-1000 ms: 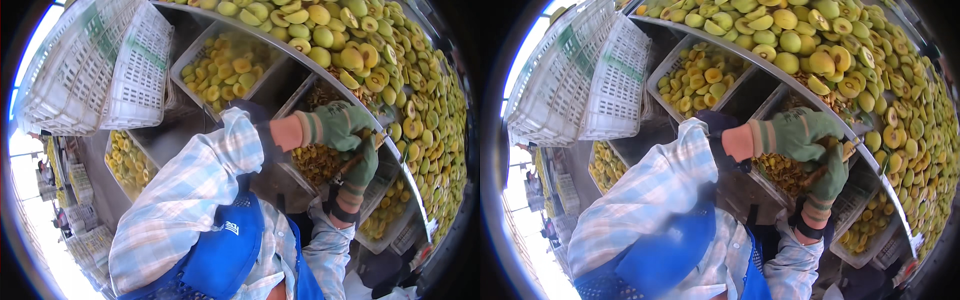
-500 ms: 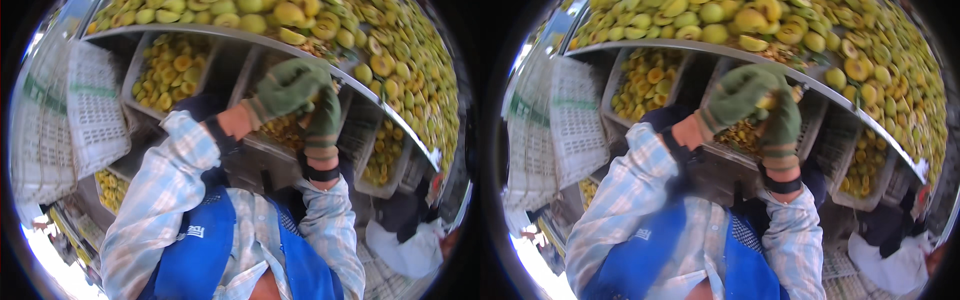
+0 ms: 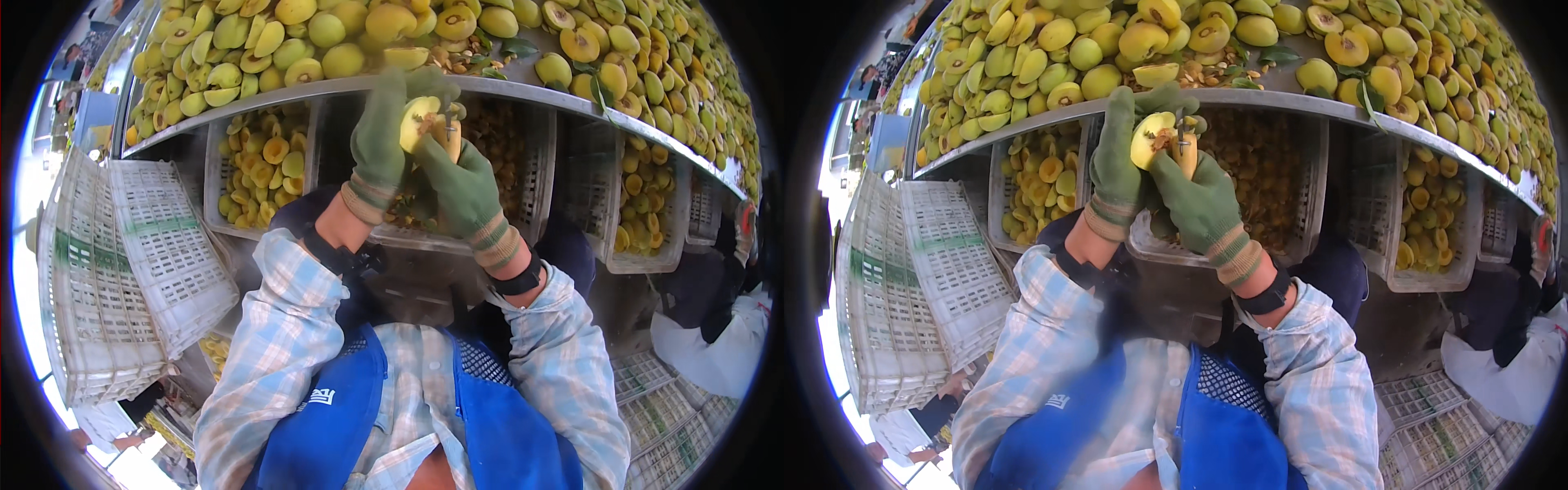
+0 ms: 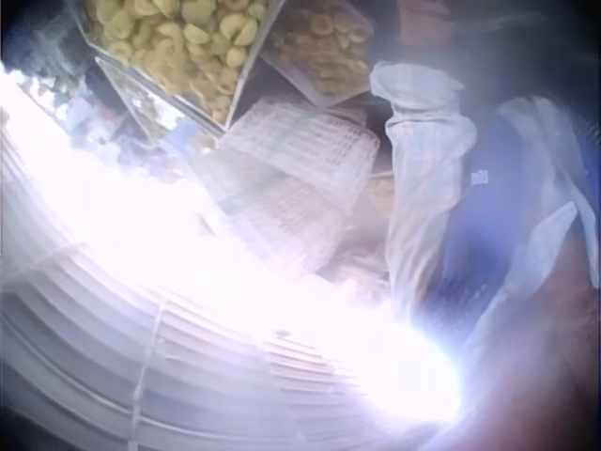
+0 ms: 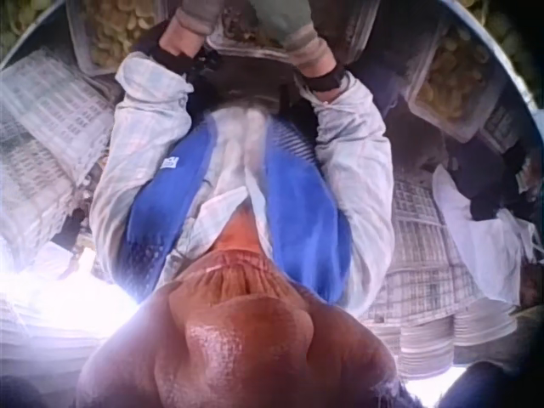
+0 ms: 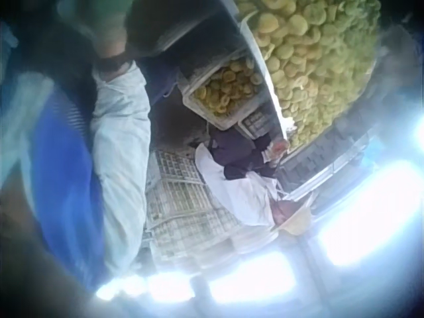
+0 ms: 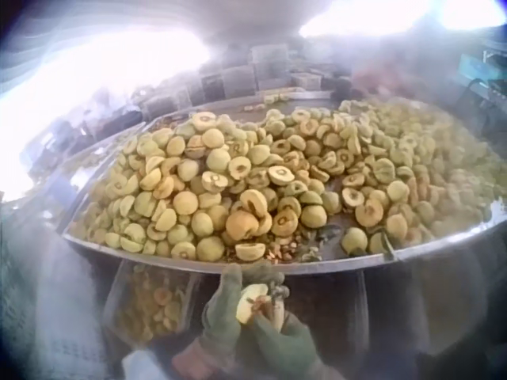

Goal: Pitting peaches or similar stone fruit at a processing table using a manual pitting tool.

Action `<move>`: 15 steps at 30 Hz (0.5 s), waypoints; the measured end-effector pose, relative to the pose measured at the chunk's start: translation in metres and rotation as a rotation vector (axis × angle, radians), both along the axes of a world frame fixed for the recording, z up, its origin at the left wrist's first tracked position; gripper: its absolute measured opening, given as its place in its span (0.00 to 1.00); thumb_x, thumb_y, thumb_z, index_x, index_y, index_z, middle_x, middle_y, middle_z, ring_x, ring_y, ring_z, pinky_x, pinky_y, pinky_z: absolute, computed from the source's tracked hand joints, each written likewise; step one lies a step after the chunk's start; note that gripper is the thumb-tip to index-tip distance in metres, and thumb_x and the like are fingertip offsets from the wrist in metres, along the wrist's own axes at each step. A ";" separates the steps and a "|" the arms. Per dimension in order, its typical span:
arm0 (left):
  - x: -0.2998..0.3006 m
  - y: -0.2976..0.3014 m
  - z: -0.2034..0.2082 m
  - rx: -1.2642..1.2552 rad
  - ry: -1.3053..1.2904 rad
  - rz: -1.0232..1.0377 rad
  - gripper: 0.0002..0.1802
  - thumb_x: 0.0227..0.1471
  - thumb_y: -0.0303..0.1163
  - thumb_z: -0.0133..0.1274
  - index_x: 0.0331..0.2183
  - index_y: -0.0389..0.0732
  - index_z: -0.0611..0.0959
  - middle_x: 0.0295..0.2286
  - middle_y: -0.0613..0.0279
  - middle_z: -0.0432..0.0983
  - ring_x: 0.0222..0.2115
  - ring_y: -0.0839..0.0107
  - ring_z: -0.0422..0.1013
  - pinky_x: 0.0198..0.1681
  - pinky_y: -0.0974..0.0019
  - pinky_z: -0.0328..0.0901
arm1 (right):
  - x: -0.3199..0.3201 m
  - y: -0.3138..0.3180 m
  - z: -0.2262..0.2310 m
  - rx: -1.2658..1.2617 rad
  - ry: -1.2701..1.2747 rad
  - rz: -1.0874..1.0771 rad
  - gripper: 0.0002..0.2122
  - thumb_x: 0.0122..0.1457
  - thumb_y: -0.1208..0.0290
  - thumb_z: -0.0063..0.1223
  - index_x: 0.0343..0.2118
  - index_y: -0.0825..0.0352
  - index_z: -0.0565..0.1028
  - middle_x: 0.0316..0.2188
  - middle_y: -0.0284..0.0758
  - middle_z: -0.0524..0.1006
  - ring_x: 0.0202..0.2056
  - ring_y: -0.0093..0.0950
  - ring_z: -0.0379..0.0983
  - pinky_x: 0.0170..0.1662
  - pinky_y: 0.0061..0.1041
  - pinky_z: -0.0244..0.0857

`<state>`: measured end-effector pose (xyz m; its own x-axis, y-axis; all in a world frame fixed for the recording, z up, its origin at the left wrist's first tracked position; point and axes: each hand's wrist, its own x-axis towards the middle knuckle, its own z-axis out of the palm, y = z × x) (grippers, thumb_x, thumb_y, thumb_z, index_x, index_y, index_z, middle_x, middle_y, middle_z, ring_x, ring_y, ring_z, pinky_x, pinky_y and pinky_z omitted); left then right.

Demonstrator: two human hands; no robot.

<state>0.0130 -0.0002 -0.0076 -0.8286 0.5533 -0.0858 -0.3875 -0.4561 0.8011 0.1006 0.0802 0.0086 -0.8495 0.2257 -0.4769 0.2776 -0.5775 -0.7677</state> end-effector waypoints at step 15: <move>-0.001 -0.007 0.018 -0.123 0.097 -0.027 0.30 0.62 0.48 0.38 0.53 0.33 0.70 0.43 0.51 0.74 0.38 0.63 0.74 0.41 0.62 0.71 | 0.005 0.008 0.012 -0.118 -0.040 0.244 0.15 0.60 0.58 0.52 0.36 0.68 0.71 0.19 0.30 0.73 0.15 0.17 0.67 0.16 0.18 0.61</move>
